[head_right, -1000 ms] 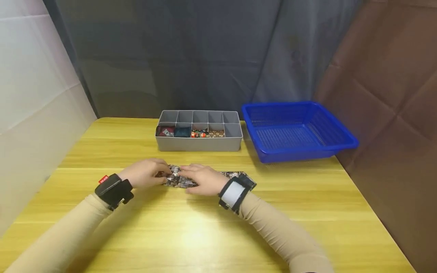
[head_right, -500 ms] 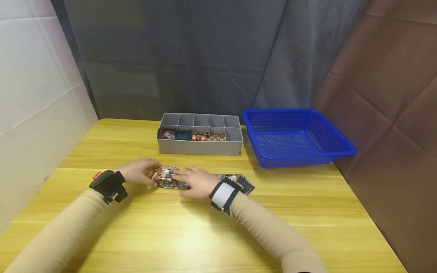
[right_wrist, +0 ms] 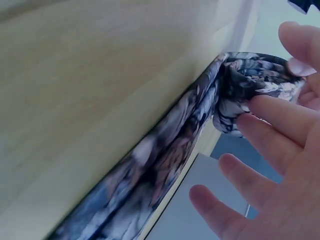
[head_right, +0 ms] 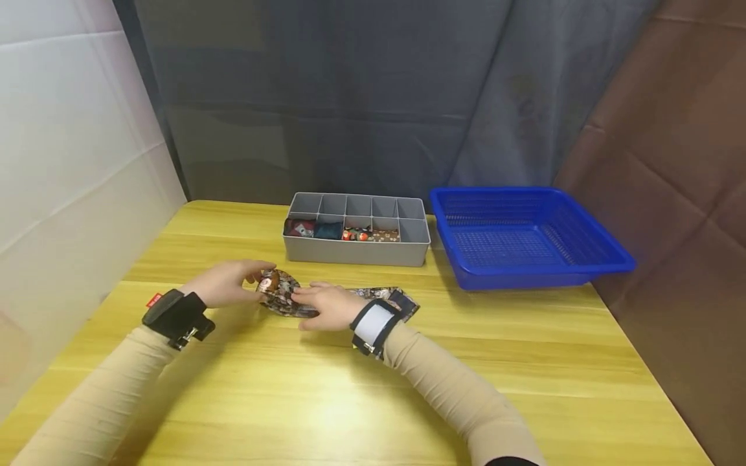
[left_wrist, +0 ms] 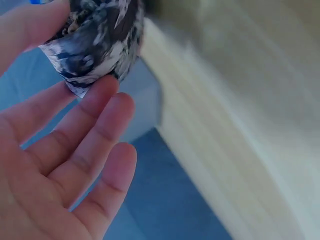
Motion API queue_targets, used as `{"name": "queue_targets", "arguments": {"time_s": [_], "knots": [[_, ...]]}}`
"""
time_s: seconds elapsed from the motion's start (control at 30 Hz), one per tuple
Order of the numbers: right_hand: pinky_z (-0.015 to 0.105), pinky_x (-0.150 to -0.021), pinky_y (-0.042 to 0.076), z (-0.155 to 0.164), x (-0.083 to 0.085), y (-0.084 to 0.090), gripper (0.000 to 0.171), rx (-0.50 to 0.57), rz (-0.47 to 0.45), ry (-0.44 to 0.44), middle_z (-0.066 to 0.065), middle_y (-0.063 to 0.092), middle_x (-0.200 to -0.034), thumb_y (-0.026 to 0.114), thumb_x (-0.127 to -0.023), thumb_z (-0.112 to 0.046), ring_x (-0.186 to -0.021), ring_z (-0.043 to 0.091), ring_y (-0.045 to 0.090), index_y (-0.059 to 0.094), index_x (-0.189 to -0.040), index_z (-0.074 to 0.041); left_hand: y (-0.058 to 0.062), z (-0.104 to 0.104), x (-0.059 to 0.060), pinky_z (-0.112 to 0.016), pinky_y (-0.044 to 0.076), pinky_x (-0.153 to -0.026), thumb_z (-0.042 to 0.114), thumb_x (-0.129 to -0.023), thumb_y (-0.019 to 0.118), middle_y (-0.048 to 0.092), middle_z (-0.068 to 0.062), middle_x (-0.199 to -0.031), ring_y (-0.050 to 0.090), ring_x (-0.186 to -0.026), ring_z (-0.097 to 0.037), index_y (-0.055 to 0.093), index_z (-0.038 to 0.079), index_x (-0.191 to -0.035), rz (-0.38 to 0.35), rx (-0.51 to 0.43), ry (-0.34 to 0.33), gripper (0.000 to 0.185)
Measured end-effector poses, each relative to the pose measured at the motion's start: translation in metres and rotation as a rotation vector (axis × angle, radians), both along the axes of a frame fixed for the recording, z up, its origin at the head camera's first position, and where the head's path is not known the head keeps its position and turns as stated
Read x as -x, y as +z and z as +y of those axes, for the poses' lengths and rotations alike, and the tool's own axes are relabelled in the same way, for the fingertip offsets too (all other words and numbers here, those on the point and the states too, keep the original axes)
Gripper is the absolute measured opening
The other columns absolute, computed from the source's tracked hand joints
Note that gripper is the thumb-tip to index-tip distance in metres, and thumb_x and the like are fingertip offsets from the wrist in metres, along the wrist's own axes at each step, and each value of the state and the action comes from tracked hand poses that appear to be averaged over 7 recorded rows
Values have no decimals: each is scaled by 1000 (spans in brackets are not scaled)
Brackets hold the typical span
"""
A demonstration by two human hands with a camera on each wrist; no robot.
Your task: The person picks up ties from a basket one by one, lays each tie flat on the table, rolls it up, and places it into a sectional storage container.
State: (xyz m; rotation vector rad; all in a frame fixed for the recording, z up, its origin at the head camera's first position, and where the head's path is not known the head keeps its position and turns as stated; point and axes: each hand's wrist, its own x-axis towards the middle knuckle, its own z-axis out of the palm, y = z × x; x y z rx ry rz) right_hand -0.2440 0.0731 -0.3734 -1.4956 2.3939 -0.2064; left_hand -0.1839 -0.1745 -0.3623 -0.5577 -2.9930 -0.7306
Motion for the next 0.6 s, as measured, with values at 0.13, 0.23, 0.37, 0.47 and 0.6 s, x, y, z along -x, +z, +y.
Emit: {"name": "queue_targets", "arguments": {"time_s": [0.13, 0.23, 0.37, 0.47, 0.6], "knots": [[49, -113, 20, 9, 4, 2, 62, -1, -26, -2, 5, 35, -153, 61, -94, -35, -143, 37, 21, 43, -146, -8, 13, 16, -3, -48, 48, -90, 21, -84, 72, 63, -17, -120, 60, -106, -32, 57, 3, -134, 48, 26, -24, 55], [49, -113, 20, 22, 8, 3, 58, -5, -35, -8, 8, 39, -150, 61, -94, -34, -142, 39, 22, 47, -143, -5, 19, 31, -3, -48, 46, -95, 23, -86, 69, 61, -16, -125, 58, -113, -32, 61, 6, -131, 73, 22, -80, 49], [49, -113, 21, 41, 14, 5, 57, 0, -34, -48, 10, 41, -149, 60, -94, -35, -142, 39, 23, 51, -140, -4, 17, 53, 0, -46, 44, -98, 22, -88, 67, 61, -15, -126, 57, -116, -30, 64, 4, -127, 115, 19, -174, 43], [51, -112, 22, 56, 18, 7, 56, 15, -22, -84, 10, 42, -148, 61, -92, -36, -141, 40, 24, 54, -138, -5, 13, 69, 2, -44, 43, -100, 21, -88, 67, 61, -14, -127, 57, -117, -29, 65, 3, -124, 133, 37, -229, 40], [56, -111, 21, 75, 19, 13, 52, 54, -21, -98, 14, 42, -148, 62, -92, -33, -138, 46, 25, 56, -135, -4, 6, 86, 3, -44, 40, -102, 22, -88, 68, 60, -14, -128, 54, -120, -31, 66, 3, -123, 156, 85, -271, 40]]}}
